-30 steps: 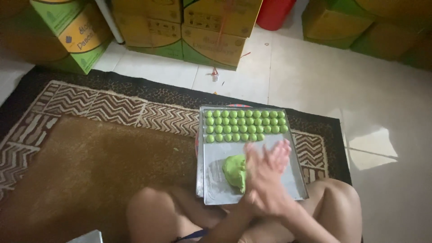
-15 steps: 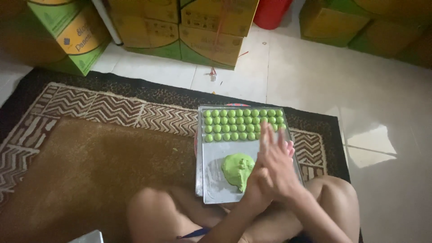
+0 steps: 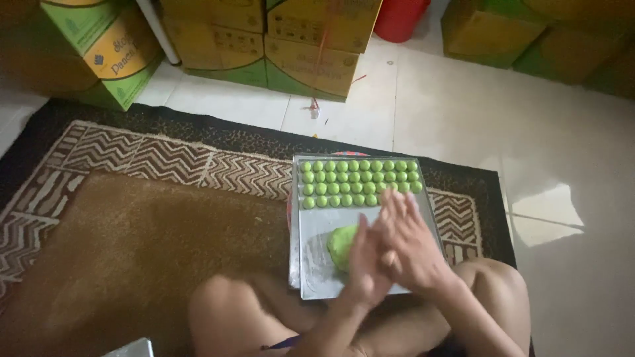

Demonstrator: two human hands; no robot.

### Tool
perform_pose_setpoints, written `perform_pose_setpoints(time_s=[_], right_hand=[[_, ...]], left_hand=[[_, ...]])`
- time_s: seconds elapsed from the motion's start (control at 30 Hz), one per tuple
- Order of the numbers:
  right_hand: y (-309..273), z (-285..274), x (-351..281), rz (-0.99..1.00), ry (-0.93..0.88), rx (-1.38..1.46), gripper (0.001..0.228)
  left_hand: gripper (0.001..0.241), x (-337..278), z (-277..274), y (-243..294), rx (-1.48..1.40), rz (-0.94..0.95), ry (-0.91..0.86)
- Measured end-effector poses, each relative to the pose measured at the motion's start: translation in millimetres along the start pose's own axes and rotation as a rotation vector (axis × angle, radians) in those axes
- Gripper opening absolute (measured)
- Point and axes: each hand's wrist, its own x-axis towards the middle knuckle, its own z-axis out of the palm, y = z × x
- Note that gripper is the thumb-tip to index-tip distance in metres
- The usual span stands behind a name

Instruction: Rolling green dough into small uniform balls and arranging them in rows on a metal tray.

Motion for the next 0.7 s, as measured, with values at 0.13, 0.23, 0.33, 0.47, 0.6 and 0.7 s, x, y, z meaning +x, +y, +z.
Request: perform_pose_setpoints(time_s=[0.13,0.23,0.33,0.47,0.6,0.7], right_hand=[[-26.7,19.2,-23.5,-0.112,-0.094,0.15,0.062],[-31.4,10.2,-11.7,-0.102,-0.102,0.154,0.066],[-16.1,-12.2,17.6,-0.006,-0.059,0.06,0.069],[-37.3,-9.9,22.8,0.141,-0.129,0.067,0.088],[-28.6,28.8,-8.3,-0.103,-0.103,0.131,0.066],[-11.9,15.4,11.6,0.095,-0.05,0.039,0.068]], left_hand=[[0.08,15.8,-0.6,13.3,0.495,0.273,-0.404],[0.077,34.9,5.0,-49.2,0.398,0.75,-0.415],[0.067,13.2,11.7,-35.2,0.172,0.634,-0.277],[0.094,-21.3,54.9,26.8,0.944,0.565,-0.418],[0.091,34.8,-54.5,3.3,0.489,0.248,-0.395],[0.075,9.9,-40.2,-5.5,0.253,0.114,-0.225]])
